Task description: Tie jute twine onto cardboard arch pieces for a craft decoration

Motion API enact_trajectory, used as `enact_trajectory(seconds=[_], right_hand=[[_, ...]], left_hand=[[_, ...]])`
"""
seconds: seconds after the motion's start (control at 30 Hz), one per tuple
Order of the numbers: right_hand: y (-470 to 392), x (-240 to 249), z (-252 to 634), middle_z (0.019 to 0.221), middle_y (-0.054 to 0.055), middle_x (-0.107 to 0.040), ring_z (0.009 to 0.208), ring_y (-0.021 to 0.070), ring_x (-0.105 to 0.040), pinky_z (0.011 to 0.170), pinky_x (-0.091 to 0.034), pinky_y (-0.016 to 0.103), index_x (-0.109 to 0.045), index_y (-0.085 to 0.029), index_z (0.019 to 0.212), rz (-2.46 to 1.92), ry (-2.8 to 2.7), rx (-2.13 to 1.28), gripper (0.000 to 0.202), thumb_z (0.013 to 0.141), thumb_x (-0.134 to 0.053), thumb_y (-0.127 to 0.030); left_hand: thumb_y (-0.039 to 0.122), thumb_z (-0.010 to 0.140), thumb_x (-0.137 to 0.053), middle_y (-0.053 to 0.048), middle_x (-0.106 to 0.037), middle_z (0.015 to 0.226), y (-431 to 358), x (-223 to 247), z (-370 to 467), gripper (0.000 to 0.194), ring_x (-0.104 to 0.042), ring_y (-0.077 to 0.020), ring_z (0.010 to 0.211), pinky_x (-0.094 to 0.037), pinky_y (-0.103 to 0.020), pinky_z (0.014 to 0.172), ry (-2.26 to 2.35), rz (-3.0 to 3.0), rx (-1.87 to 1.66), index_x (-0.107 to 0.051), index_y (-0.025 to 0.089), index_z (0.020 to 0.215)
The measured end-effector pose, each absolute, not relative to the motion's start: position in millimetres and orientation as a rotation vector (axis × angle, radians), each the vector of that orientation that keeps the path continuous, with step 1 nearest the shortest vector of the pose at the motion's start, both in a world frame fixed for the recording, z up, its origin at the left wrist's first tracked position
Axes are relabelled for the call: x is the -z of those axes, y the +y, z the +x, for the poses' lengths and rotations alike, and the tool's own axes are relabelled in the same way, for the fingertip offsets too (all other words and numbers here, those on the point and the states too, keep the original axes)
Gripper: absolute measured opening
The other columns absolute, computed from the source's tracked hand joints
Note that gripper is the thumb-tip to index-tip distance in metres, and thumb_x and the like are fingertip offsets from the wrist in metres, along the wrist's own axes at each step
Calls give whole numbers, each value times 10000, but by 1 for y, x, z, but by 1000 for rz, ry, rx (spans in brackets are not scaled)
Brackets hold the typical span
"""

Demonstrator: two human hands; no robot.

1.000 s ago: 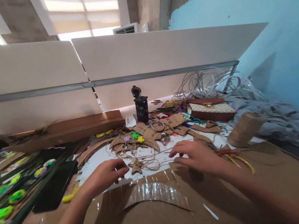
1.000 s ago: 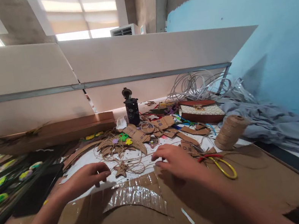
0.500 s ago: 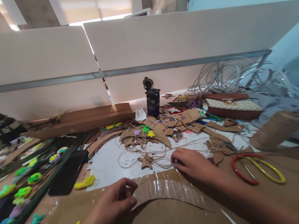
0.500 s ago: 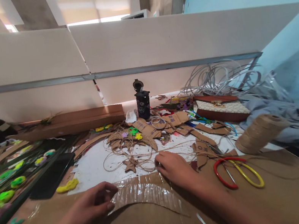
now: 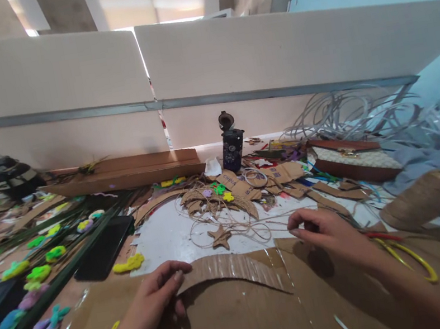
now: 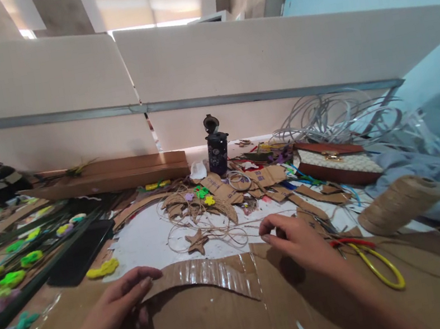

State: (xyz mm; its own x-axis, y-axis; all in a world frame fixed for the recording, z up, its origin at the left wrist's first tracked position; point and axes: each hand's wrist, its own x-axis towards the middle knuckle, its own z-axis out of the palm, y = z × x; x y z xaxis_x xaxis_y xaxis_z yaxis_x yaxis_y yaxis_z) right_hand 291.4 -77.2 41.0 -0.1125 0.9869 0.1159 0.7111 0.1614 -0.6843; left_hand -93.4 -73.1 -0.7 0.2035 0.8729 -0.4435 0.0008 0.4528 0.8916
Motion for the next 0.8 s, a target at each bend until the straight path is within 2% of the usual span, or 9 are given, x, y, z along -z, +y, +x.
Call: enact_trajectory(seconds=[0.13, 0.17, 0.23, 0.27, 0.33, 0.47, 0.6, 0.7, 0.8], right_hand=[[-88, -41, 301, 771, 27, -649, 654, 188, -587, 606, -440, 299, -658, -205, 868, -1570, -1560, -965, 242, 825, -678, -443], [-90, -43, 302, 794, 29, -652, 640, 176, -581, 603, -444, 295, -666, -202, 896, -1565, -1482, -998, 266, 818, -694, -456], [-93, -49, 304, 850, 35, -658, 657, 164, -577, 610, -457, 286, -686, -198, 939, -1545, -1395, -1012, 315, 792, -733, -473], [-93, -52, 304, 871, 37, -660, 680, 164, -579, 616, -464, 281, -695, -198, 944, -1528, -1375, -1005, 332, 779, -748, -481], [-91, -57, 305, 877, 35, -658, 720, 171, -580, 612, -470, 271, -704, -199, 933, -1494, -1361, -988, 347, 757, -769, -491], [-81, -61, 303, 864, 31, -657, 710, 160, -565, 585, -452, 257, -706, -192, 944, -1462, -1387, -957, 342, 753, -777, -467], [-71, -67, 296, 871, 23, -661, 663, 141, -539, 554, -421, 252, -701, -198, 949, -1424, -1406, -1015, 313, 747, -775, -426], [-63, -77, 287, 858, 18, -669, 667, 137, -537, 566, -398, 251, -707, -198, 921, -1342, -1407, -1069, 291, 715, -791, -386], [-56, -90, 281, 848, 11, -677, 675, 133, -549, 590, -388, 258, -716, -197, 913, -1273, -1417, -1094, 267, 706, -800, -343]], left_hand=[[660, 835, -588, 3, -581, 465, -75, -2, -95, 567, -571, -180, 444, -455, -253, 447, 1289, 1009, -785, -688, 179, 1117], [667, 845, -560, -32, -660, 562, -75, -3, -97, 579, -636, -210, 532, -502, -278, 501, 1329, 1105, -791, -696, 195, 1152], [641, 848, -566, -85, -784, 943, -73, -7, -102, 548, -724, -277, 877, -569, -332, 734, 1439, 1397, -756, -705, 257, 1214], [618, 858, -562, -74, -768, 1130, -71, -9, -104, 517, -693, -300, 1059, -547, -358, 878, 1497, 1535, -715, -706, 292, 1232], [586, 887, -520, -42, -724, 1273, -70, -15, -108, 466, -619, -322, 1224, -470, -401, 1028, 1571, 1723, -578, -727, 319, 1209], [547, 917, -449, -48, -774, 1154, -65, -39, -99, 441, -684, -333, 1102, -506, -416, 941, 1619, 1921, -350, -762, 311, 1118], [501, 943, -433, -58, -768, 1131, -52, -68, -58, 427, -696, -299, 1032, -504, -391, 888, 1499, 2170, -444, -720, 293, 1181], [425, 951, -481, -68, -678, 1322, -32, -77, -9, 437, -646, -265, 1145, -478, -363, 957, 1253, 2305, -515, -613, 275, 1339], [331, 895, -591, -105, -565, 1470, -6, -72, 37, 605, -605, -279, 1229, -473, -351, 960, 1144, 2431, -496, -466, 245, 1481]])
